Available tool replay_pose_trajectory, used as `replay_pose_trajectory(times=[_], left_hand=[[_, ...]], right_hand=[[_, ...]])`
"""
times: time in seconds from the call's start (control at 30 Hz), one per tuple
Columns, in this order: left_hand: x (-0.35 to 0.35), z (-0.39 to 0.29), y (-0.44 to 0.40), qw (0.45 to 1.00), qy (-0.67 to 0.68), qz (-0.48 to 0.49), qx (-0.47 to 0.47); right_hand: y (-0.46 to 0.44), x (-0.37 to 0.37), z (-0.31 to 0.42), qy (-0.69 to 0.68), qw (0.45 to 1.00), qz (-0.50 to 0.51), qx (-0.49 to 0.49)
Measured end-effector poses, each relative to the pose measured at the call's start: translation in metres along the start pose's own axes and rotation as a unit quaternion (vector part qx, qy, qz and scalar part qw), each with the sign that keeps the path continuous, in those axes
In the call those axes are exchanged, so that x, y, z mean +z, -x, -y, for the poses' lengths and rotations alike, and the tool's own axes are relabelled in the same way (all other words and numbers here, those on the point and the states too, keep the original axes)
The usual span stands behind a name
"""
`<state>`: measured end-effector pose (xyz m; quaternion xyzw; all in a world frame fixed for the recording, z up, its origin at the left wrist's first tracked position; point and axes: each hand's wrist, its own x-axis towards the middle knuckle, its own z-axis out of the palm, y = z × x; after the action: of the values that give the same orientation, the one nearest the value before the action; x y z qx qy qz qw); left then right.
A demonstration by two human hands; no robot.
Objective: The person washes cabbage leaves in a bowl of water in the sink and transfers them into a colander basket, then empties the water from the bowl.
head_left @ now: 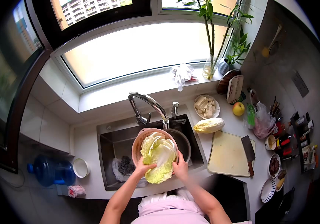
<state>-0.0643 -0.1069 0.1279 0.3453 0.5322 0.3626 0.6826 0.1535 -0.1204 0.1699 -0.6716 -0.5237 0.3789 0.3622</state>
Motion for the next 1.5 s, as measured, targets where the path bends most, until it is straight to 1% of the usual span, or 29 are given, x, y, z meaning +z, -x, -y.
replay_pose_trajectory(times=[0.03,0.07,0.17,0.2,0.23,0.27,0.3,0.37,0.43,0.47,0.5,0.57,0.6,0.63,0.7,0.73,0.77,0.83,0.9,0.97,1.03,1.07,1.1,1.17,1.23,1.37,1.43,1.47,1.5], left_hand=[[0.005,0.007,-0.002,0.997,-0.02,-0.055,0.039],[0.004,0.012,-0.004,0.998,-0.011,-0.057,0.039],[0.007,-0.029,0.005,0.999,0.0,-0.032,0.014],[0.004,-0.041,0.004,0.998,-0.05,-0.035,0.026],[-0.002,-0.049,0.001,0.995,-0.079,-0.043,0.04],[-0.012,-0.059,-0.004,0.982,-0.178,-0.048,0.033],[-0.022,-0.074,-0.007,0.959,-0.275,-0.055,0.024],[-0.036,-0.104,-0.009,0.934,-0.348,-0.077,0.028],[-0.018,-0.165,0.016,0.872,-0.477,-0.107,0.026],[-0.01,-0.187,0.027,0.848,-0.514,-0.118,0.038],[-0.006,-0.201,0.033,0.824,-0.55,-0.129,0.051],[-0.006,-0.214,0.038,0.778,-0.603,-0.143,0.101],[-0.008,-0.214,0.04,0.74,-0.641,-0.151,0.135],[-0.006,-0.217,0.043,0.739,-0.641,-0.158,0.136],[0.002,-0.218,0.051,0.657,-0.708,-0.176,0.19],[0.012,-0.219,0.059,0.628,-0.729,-0.179,0.205],[0.019,-0.213,0.066,0.584,-0.747,-0.198,0.247],[0.018,-0.182,0.066,0.441,-0.784,-0.242,0.364],[0.01,-0.144,0.069,0.386,-0.8,-0.24,0.392],[-0.015,-0.114,0.07,0.345,-0.81,-0.206,0.427],[-0.03,-0.105,0.076,0.345,-0.814,-0.173,0.434],[-0.038,-0.102,0.08,0.346,-0.818,-0.138,0.439],[-0.044,-0.1,0.086,0.348,-0.817,-0.141,0.438],[-0.056,-0.096,0.097,0.303,-0.845,-0.086,0.431],[-0.065,-0.094,0.108,0.317,-0.834,-0.084,0.443],[-0.064,-0.104,0.133,0.328,-0.857,-0.04,0.394],[-0.04,-0.124,0.15,0.554,-0.783,0.022,0.281],[-0.042,-0.12,0.145,0.582,-0.752,0.011,0.309],[-0.043,-0.111,0.135,0.583,-0.752,0.009,0.309]], right_hand=[[0.0,-0.002,0.0,-0.003,1.0,0.008,0.008],[-0.002,-0.003,0.0,-0.008,1.0,0.014,0.015],[-0.011,-0.004,-0.012,-0.005,0.999,0.03,0.035],[-0.011,-0.005,-0.006,-0.011,0.999,0.031,0.034],[-0.011,-0.009,0.007,-0.038,0.993,0.061,0.092],[-0.011,-0.01,0.014,-0.064,0.983,0.092,0.147],[-0.014,-0.005,0.005,-0.069,0.982,0.098,0.144],[-0.021,0.009,-0.016,-0.041,0.976,0.139,0.165],[-0.024,0.011,-0.018,-0.032,0.975,0.164,0.146],[-0.024,0.012,-0.017,0.018,0.983,0.145,0.108],[-0.025,0.011,-0.016,0.069,0.987,0.124,0.069],[-0.028,0.011,-0.011,0.071,0.987,0.132,0.051],[-0.033,0.017,-0.014,0.046,0.987,0.14,0.061],[-0.039,0.023,-0.017,0.022,0.986,0.147,0.07],[-0.04,0.025,-0.009,-0.007,0.984,0.165,0.064],[-0.036,0.014,0.018,-0.068,0.978,0.18,0.086],[-0.034,0.009,0.037,-0.129,0.966,0.195,0.109],[-0.033,0.018,0.042,-0.13,0.965,0.205,0.099],[-0.037,0.037,0.031,-0.233,0.958,0.151,0.065],[-0.036,0.05,0.014,-0.218,0.966,0.135,0.034],[-0.03,0.047,0.019,-0.266,0.94,0.16,0.139],[-0.026,0.046,0.017,-0.269,0.937,0.167,0.151],[-0.022,0.046,0.019,-0.266,0.937,0.168,0.151],[-0.014,0.044,0.02,-0.296,0.931,0.152,0.153],[-0.013,0.042,0.024,-0.279,0.939,0.148,0.134],[-0.023,0.03,0.04,-0.263,0.954,0.127,0.062],[-0.027,0.029,0.039,-0.217,0.963,0.138,0.076],[-0.027,0.034,0.029,-0.235,0.959,0.137,0.081],[-0.025,0.037,0.024,-0.234,0.959,0.138,0.079]])
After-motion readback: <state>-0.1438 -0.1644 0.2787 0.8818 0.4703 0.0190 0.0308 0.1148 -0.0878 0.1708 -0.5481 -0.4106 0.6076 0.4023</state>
